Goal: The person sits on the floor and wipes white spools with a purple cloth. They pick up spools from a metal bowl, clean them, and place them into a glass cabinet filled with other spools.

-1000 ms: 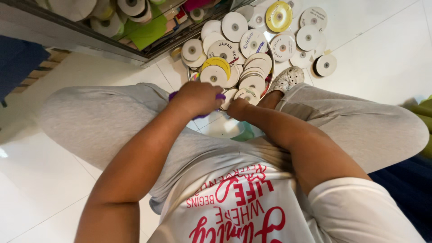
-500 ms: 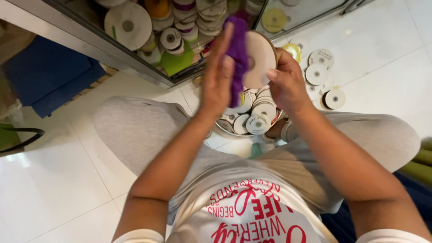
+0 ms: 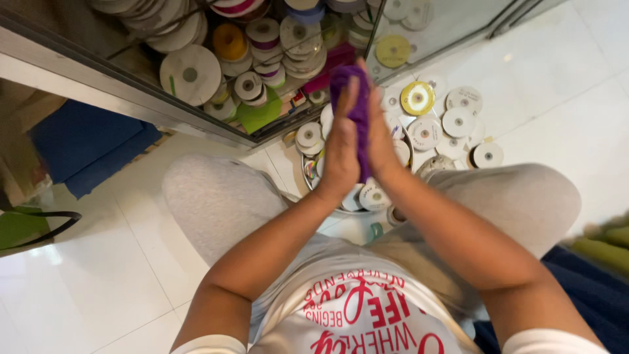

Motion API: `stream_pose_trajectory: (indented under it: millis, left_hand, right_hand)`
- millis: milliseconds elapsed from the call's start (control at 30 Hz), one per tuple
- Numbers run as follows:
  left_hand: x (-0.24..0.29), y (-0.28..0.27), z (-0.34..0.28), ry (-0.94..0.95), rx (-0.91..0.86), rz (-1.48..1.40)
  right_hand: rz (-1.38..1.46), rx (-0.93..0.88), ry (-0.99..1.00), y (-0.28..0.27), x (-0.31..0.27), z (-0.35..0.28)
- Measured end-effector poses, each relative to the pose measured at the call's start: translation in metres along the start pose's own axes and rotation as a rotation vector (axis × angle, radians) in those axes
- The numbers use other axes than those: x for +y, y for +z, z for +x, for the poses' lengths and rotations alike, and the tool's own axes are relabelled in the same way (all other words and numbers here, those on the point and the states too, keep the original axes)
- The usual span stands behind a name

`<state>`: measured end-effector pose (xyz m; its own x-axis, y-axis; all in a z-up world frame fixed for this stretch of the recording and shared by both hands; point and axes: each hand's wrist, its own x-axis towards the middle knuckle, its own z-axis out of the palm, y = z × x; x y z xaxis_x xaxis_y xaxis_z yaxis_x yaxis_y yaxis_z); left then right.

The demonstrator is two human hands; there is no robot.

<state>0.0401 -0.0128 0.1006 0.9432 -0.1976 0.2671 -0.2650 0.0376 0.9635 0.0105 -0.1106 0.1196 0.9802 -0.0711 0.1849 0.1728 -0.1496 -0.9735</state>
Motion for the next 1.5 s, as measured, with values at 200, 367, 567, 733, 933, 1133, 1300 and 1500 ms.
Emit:
stream_pose_trajectory:
  millis: [200, 367, 567, 733, 933, 1133, 1300, 1500]
  left_hand:
    - [-0.014, -0.001, 0.01, -0.025, 0.066, -0.078]
    - [-0.014, 0.019, -0.026, 0.023, 0.06, -0.047]
    - [0.017, 0.01, -0.004, -0.035, 0.159, 0.002]
    - [-0.005, -0.018, 0.006, -0.574, 0.551, -0.778]
    - [-0.005, -0.005, 0.003, -0.718, 0.299, -1.157]
    - [0.034, 0.026, -0.018, -0.762, 0.272, -0.939]
    - [0.021, 0.009, -0.022, -0.678, 0.361, -0.665]
    - [0.023, 0.015, -0.028, -0.366, 0.207, -0.359]
  right_hand:
    - [0.24, 0.003, 0.162, 0.01, 0.016, -0.025]
    - [0.184, -0.014, 0.023, 0.008, -0.012, -0.006]
    - [0.198, 0.017, 0.16, 0.019, -0.003, -0.024]
    - [0.31, -0.035, 0.1, 0.017, -0.013, -0.027]
    - [0.72, 0.268, 0.202, -0.029, 0.031, 0.016]
    - [-0.282, 0.014, -0.197, -0.007, 0.02, 0.0]
    - [-0.277, -0.197, -0.347, 0.015, 0.034, -0.022]
    - [-0.093, -0.046, -0.096, 0.006, 0.032, 0.001]
